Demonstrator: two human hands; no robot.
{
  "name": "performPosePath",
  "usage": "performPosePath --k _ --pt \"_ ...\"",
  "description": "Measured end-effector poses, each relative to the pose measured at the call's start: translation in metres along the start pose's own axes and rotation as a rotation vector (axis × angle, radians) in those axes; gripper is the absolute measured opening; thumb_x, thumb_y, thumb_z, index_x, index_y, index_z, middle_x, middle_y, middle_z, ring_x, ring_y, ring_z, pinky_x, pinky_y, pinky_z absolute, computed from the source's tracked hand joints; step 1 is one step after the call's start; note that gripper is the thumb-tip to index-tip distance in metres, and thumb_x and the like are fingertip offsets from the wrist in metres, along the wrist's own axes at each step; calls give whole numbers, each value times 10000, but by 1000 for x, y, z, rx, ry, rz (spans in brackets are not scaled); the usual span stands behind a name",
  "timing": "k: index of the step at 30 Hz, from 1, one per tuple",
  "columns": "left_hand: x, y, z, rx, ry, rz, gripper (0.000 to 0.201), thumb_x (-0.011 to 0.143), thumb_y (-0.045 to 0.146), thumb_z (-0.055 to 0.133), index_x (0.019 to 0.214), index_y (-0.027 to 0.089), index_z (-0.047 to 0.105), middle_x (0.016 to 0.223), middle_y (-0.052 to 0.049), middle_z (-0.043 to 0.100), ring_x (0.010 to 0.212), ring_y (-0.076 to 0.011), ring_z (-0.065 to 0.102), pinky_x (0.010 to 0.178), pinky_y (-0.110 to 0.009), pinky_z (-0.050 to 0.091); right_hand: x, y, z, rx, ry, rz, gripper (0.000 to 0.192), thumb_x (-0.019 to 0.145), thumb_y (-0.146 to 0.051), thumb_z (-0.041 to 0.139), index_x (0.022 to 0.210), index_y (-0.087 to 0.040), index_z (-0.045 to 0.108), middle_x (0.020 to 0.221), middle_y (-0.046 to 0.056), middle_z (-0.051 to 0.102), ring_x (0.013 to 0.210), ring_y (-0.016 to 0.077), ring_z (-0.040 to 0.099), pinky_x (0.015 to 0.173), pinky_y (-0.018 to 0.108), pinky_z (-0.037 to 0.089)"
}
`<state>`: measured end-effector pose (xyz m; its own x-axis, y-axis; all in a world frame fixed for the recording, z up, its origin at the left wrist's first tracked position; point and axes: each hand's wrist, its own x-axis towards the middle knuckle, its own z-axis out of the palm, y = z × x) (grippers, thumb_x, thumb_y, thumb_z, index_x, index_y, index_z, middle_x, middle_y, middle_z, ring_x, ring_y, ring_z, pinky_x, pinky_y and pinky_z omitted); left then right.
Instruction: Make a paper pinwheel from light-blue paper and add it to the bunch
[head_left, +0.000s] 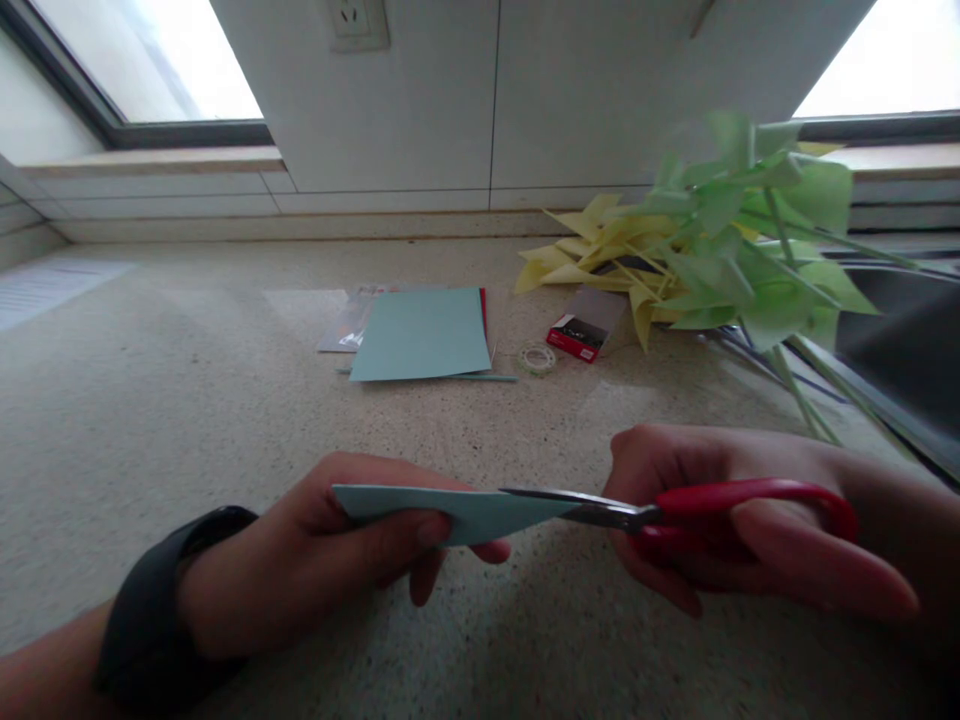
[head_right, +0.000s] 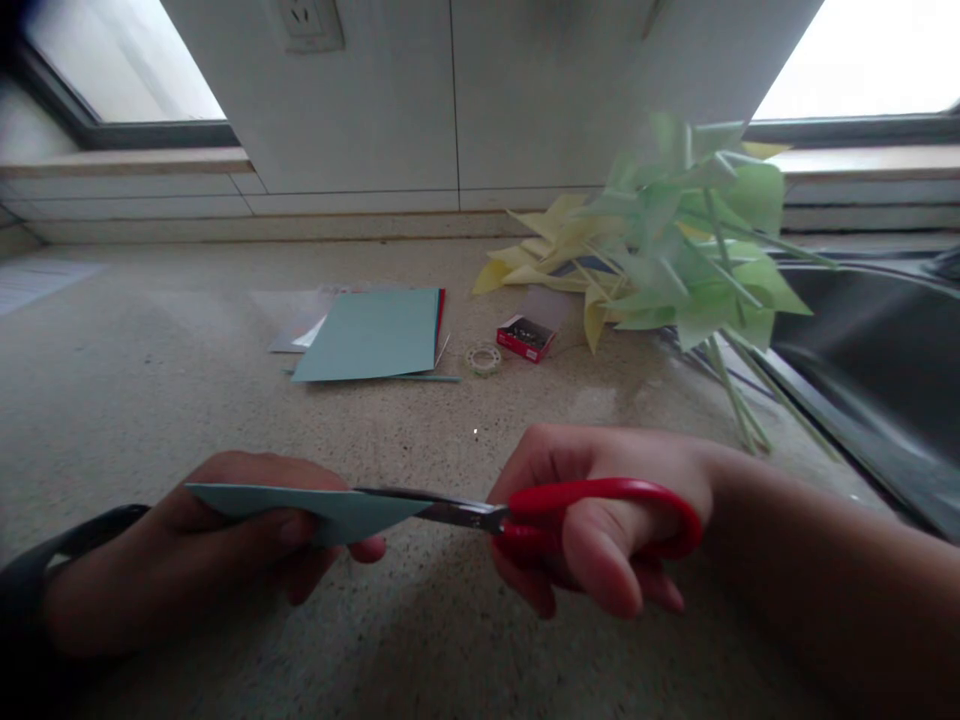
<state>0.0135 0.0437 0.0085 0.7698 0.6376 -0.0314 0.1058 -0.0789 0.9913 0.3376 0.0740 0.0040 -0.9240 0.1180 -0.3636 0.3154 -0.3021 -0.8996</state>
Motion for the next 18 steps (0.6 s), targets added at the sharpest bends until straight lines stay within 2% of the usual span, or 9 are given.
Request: performPosePath --k 3,6,10,14,18 --pt "0 1 0 10 5 -3 293 1036 348 523 1137 221 767 756 -18 686 660 -120 578 650 -213 502 -3 -5 3 -8 31 58 524 791 -648 735 964 -160 650 604 -45 570 445 73 514 372 143 377" --pt "-1 2 1 12 7 2 296 1041 347 515 1147 224 764 746 -11 679 659 -115 579 648 -206 498 -5 -10 7 -10 79 96 456 810 -584 745 939 -157 649 614 -37 576 456 76 504 374 146 377" --pt "-1 2 1 43 16 14 293 1043 329 510 1135 217 764 751 -13 686 658 -112 574 648 -204 495 -5 -12 6 -15 70 107 481 819 -617 723 939 -159 644 604 -38 573 455 78 505 381 148 377" --pt "-1 2 3 65 21 50 288 1044 299 506 1135 204 763 747 -18 691 651 -115 583 646 -211 499 -5 -10 4 -32 43 57 652 714 -741 742 979 -152 658 614 -47 561 460 72 500 395 149 369" --pt "1 4 5 53 20 83 287 1041 306 513 1137 203 763 777 -31 718 646 -117 591 641 -214 512 -5 -12 6 -69 32 14 594 800 -709 687 1016 -156 662 625 -53 536 487 68 508 440 150 388"
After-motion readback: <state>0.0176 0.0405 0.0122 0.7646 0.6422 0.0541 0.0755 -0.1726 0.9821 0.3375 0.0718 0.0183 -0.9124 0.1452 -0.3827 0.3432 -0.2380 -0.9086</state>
